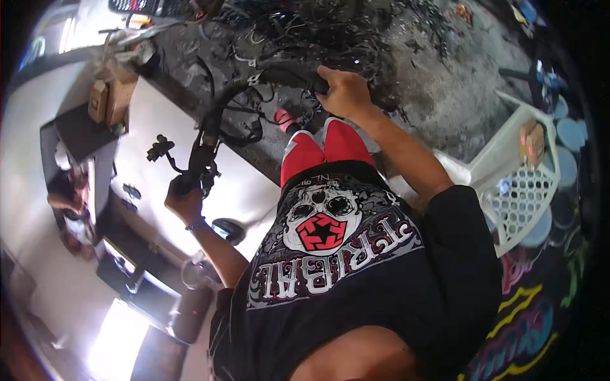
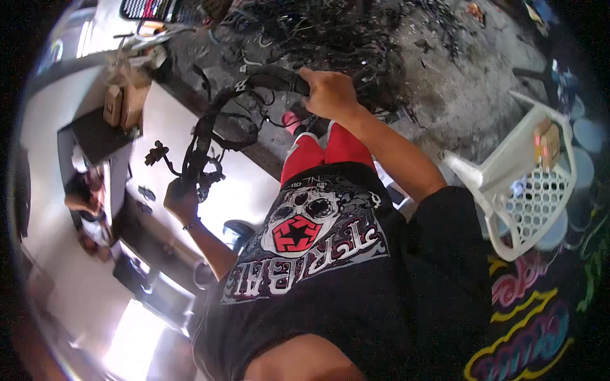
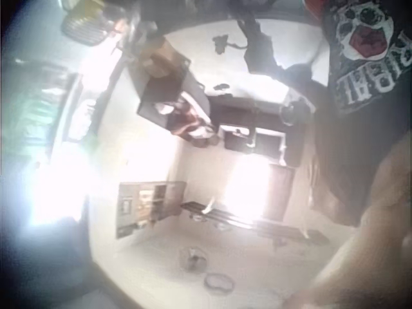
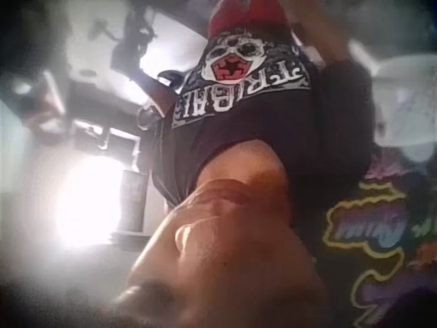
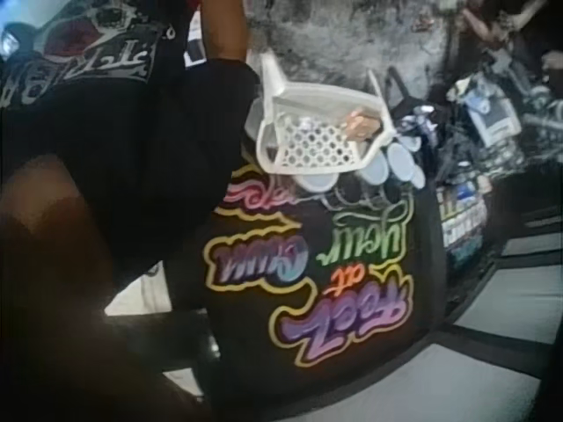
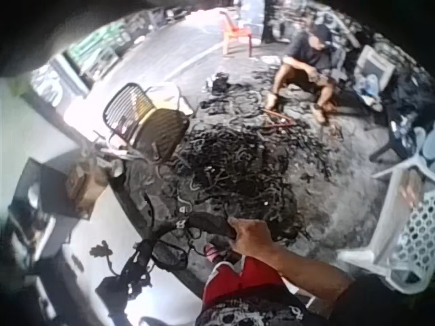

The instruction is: Repairing and sorting an automotive wiring harness using pliers and a utility knife.

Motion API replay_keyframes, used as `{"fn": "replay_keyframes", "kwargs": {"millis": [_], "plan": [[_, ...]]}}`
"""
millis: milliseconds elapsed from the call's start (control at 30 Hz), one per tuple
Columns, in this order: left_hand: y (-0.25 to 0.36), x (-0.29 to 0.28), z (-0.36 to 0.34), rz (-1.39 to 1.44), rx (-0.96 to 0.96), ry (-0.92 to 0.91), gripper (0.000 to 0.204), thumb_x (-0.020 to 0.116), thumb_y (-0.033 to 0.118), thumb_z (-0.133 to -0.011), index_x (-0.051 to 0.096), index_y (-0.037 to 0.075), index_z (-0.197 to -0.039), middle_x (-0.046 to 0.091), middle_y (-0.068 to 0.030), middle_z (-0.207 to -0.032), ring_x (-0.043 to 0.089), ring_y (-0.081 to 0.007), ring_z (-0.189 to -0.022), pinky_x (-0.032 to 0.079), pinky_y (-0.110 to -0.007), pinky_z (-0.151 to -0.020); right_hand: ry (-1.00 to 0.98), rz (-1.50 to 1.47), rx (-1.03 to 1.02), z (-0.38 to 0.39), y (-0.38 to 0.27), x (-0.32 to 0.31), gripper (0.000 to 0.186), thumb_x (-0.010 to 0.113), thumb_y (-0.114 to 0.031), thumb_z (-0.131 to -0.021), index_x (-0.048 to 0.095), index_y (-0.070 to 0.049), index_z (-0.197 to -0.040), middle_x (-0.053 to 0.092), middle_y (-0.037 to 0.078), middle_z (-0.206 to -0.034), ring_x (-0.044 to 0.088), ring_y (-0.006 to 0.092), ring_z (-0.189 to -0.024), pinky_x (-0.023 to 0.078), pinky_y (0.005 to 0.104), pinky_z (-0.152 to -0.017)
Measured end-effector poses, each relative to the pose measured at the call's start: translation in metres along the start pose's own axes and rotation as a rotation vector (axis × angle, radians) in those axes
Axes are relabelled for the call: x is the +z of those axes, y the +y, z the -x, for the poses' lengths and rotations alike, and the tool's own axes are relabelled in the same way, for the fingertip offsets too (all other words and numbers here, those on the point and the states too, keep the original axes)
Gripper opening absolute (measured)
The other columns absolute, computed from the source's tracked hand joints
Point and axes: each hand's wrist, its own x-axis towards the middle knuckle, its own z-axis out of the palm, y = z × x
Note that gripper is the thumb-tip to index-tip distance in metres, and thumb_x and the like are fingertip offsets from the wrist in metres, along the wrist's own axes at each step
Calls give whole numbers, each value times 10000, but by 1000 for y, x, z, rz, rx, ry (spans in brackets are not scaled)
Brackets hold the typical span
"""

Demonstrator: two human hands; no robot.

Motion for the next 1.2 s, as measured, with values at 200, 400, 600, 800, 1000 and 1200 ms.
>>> {"fn": "replay_keyframes", "kwargs": {"millis": [200,400,600,800,1000,1200], "plan": [[-76,8,25,14,-119,-51,186,677,134,-580,624,12,-711,620,-81,-612,587,-151,-540,467,-285,-539,-217,-28,44,5,-22,57,478,652,-185,-592,510,-98,-1040,587,157,-742,578,333,-731,462,417,-619],[-115,4,44,63,-217,-159,173,635,98,-558,618,-7,-694,609,-97,-587,577,-159,-523,459,-297,-529,-286,-5,154,49,-63,107,375,584,-131,-610,527,-77,-976,591,167,-758,582,339,-728,460,438,-624],[-150,-22,71,16,-207,-190,161,631,58,-546,614,-20,-686,607,-90,-604,552,-139,-524,444,-289,-522,-352,-39,278,82,-117,130,315,544,-101,-610,553,-56,-922,588,180,-738,578,349,-727,459,450,-627],[-177,-44,76,76,-182,-196,186,635,59,-528,620,-12,-699,606,-82,-602,543,-136,-527,444,-295,-524,-313,-84,248,99,-137,124,354,539,-106,-620,558,-65,-971,587,190,-752,573,358,-737,456,444,-661],[-156,-62,69,153,-198,-233,206,660,77,-551,609,-24,-723,607,-75,-603,541,-121,-529,436,-267,-515,-274,-36,312,117,-136,78,377,600,-164,-598,554,-66,-959,586,182,-742,573,352,-726,453,434,-648],[-56,-90,15,220,132,-465,217,682,91,-586,589,-44,-729,587,-65,-569,505,-74,-516,407,-238,-475,-152,85,495,142,-159,-77,413,646,-137,-542,572,-37,-937,592,186,-762,588,321,-725,462,370,-652]]}}
